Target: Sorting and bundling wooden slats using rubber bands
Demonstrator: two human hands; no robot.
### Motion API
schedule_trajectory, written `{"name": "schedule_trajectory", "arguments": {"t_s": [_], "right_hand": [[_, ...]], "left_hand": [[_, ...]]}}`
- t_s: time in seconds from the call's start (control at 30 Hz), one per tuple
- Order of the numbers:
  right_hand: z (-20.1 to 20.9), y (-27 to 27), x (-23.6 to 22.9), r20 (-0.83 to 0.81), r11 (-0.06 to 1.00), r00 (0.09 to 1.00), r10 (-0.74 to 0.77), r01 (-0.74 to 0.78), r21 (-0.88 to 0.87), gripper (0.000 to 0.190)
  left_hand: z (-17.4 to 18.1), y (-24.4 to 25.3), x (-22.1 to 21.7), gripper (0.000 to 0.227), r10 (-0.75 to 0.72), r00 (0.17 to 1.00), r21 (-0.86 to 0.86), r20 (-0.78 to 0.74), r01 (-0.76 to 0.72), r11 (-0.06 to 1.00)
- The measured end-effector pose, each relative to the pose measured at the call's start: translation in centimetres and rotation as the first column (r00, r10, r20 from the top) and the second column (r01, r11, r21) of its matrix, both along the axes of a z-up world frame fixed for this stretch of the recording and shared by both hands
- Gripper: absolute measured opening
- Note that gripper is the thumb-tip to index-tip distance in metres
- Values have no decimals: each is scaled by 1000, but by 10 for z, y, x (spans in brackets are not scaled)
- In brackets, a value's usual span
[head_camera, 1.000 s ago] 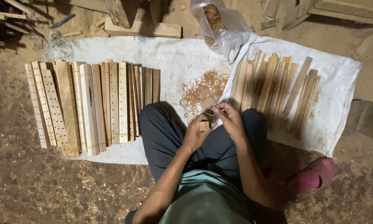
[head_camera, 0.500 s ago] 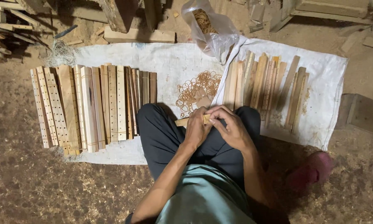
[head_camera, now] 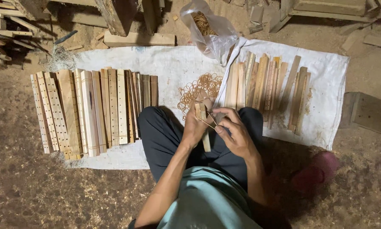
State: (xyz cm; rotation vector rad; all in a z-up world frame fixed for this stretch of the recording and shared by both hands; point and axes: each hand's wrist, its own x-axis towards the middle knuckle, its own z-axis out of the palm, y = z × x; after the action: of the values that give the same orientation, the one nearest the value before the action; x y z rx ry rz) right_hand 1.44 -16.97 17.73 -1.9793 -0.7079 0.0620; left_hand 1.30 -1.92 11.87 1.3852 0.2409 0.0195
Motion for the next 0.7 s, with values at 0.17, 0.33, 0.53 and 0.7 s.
{"name": "schedule_trajectory", "arguments": {"t_s": [0.17, 0.33, 0.53, 0.7], "right_hand": [[-42, -4, 4, -78, 983, 997, -4, 18, 184, 39], [-45, 3, 2, -230, 854, 972, 46, 81, 513, 44], [-62, 3, 0, -360, 274, 885, 295, 283, 919, 15], [-52, 5, -11, -569, 415, 814, 116, 480, 772, 37]], "left_hand": [[9, 10, 2, 45, 12, 993, -147, -117, -29, 989], [14, 12, -2, 48, -21, 988, -258, -151, -19, 966], [41, 12, -1, 42, -35, 989, -193, -145, 6, 981], [25, 11, -2, 46, -119, 992, -98, -42, 115, 989]]}}
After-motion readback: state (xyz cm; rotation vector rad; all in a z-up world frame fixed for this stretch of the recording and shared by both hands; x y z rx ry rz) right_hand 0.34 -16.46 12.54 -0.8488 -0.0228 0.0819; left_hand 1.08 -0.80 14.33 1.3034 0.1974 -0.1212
